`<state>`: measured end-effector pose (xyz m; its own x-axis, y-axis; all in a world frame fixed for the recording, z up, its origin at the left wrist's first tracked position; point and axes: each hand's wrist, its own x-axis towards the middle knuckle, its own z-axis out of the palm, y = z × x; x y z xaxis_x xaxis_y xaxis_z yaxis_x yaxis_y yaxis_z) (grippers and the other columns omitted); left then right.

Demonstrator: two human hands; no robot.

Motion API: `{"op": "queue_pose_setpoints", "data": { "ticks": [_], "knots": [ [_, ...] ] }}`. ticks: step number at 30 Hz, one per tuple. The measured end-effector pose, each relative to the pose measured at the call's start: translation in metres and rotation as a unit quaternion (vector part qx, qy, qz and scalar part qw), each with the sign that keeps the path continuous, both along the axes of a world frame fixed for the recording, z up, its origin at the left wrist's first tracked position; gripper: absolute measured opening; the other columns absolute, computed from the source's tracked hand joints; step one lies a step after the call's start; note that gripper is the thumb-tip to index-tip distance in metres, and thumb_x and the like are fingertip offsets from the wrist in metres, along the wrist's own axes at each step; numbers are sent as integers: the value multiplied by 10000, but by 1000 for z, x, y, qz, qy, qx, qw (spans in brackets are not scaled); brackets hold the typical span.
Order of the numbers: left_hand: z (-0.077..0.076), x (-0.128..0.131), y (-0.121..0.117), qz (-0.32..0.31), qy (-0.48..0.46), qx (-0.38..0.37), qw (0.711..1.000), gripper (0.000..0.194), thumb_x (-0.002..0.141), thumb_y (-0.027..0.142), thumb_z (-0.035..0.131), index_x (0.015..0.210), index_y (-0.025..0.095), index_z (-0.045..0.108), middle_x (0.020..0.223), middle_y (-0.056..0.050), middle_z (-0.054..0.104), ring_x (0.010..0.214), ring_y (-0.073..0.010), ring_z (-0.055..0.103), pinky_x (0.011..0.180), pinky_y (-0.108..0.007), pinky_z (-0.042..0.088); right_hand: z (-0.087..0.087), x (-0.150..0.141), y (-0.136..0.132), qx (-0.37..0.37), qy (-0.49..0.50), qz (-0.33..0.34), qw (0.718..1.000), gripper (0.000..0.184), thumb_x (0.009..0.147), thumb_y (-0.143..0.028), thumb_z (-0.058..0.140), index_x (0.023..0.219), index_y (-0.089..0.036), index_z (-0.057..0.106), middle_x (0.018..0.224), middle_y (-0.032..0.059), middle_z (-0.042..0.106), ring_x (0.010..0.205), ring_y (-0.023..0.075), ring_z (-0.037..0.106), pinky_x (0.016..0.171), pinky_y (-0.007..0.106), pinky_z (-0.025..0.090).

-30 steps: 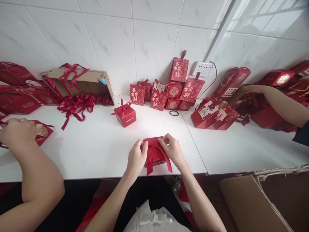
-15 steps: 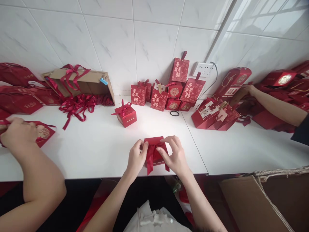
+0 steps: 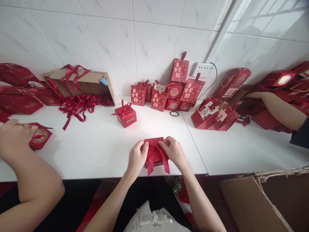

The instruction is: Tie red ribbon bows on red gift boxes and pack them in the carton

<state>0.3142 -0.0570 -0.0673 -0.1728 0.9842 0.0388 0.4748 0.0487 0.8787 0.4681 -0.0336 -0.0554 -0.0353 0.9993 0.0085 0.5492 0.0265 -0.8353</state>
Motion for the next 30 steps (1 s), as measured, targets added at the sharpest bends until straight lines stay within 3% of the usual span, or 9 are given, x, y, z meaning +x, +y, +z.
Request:
{"op": "queue_pose_setpoints", "data": {
  "ticks": [4, 14, 16, 18, 21, 23, 25, 27, 30],
  "knots": [
    [-2, 1, 0, -3, 4, 7, 1000, 360, 873, 423, 362, 607, 209, 248, 531, 53, 290, 482, -104, 289, 471, -237, 266, -5, 1, -2, 5, 54, -20, 998, 332, 815, -498, 498, 648, -212, 474, 563, -15, 529, 498, 136, 481, 460, 250, 381],
    [-6, 1, -2, 0, 8, 18, 1000, 330, 880, 390, 337, 617, 211, 251, 546, 51, 308, 493, -105, 300, 484, -239, 277, -11, 4, -2, 24, 71, -43, 996, 342, 818, -507, 498, 654, -207, 480, 606, 0, 552, 538, 142, 500, 475, 253, 410],
    [-6, 1, -2, -5, -2, 9, 1000, 334, 875, 394, 349, 616, 210, 247, 537, 54, 294, 486, -103, 286, 475, -237, 267, -10, 7, -3, 16, 72, -38, 997, 337, 834, -500, 486, 667, -207, 484, 639, 7, 569, 561, 150, 526, 507, 271, 442],
    [-6, 2, -1, -15, -12, 4, 1000, 337, 864, 396, 373, 613, 209, 249, 533, 57, 287, 483, -100, 277, 471, -234, 262, -2, 10, -6, 52, 55, -33, 997, 290, 840, -477, 502, 749, -202, 517, 728, 28, 592, 652, 171, 567, 598, 307, 490],
    [-5, 1, 0, -24, -26, 10, 999, 342, 857, 398, 396, 605, 204, 272, 534, 58, 303, 494, -97, 292, 483, -228, 273, 16, 13, -19, 173, -10, 79, 982, 280, 820, -370, 580, 1030, -189, 543, 986, 88, 589, 933, 212, 569, 817, 371, 493],
    [-4, 1, 0, -20, -40, 9, 999, 354, 858, 413, 402, 600, 201, 285, 533, 59, 310, 501, -96, 305, 486, -225, 278, 26, 10, -30, 225, -69, 220, 947, 399, 782, -258, 621, 1161, -200, 513, 1152, 107, 546, 1102, 232, 506, 939, 410, 437],
    [-5, 0, 0, -17, -55, -2, 998, 370, 857, 434, 407, 599, 201, 282, 530, 61, 310, 500, -95, 310, 480, -221, 278, 28, 6, -38, 248, -127, 306, 910, 452, 751, -178, 621, 1188, -200, 509, 1236, 108, 519, 1191, 254, 453, 1022, 468, 354],
    [-5, -1, 1, -18, -57, -5, 998, 377, 854, 442, 414, 601, 200, 273, 528, 62, 310, 499, -94, 311, 479, -219, 280, 20, 0, -41, 280, -165, 301, 896, 391, 780, -138, 578, 1165, -178, 522, 1205, 112, 555, 1163, 252, 485, 1042, 504, 306],
    [-6, -1, 3, -18, -40, 9, 999, 372, 850, 418, 420, 598, 200, 256, 525, 63, 291, 496, -92, 298, 483, -221, 277, -2, -7, -42, 351, -170, 237, 890, 240, 862, -91, 476, 1071, -173, 560, 1022, 78, 642, 978, 189, 584, 993, 451, 354]
  ]
}}
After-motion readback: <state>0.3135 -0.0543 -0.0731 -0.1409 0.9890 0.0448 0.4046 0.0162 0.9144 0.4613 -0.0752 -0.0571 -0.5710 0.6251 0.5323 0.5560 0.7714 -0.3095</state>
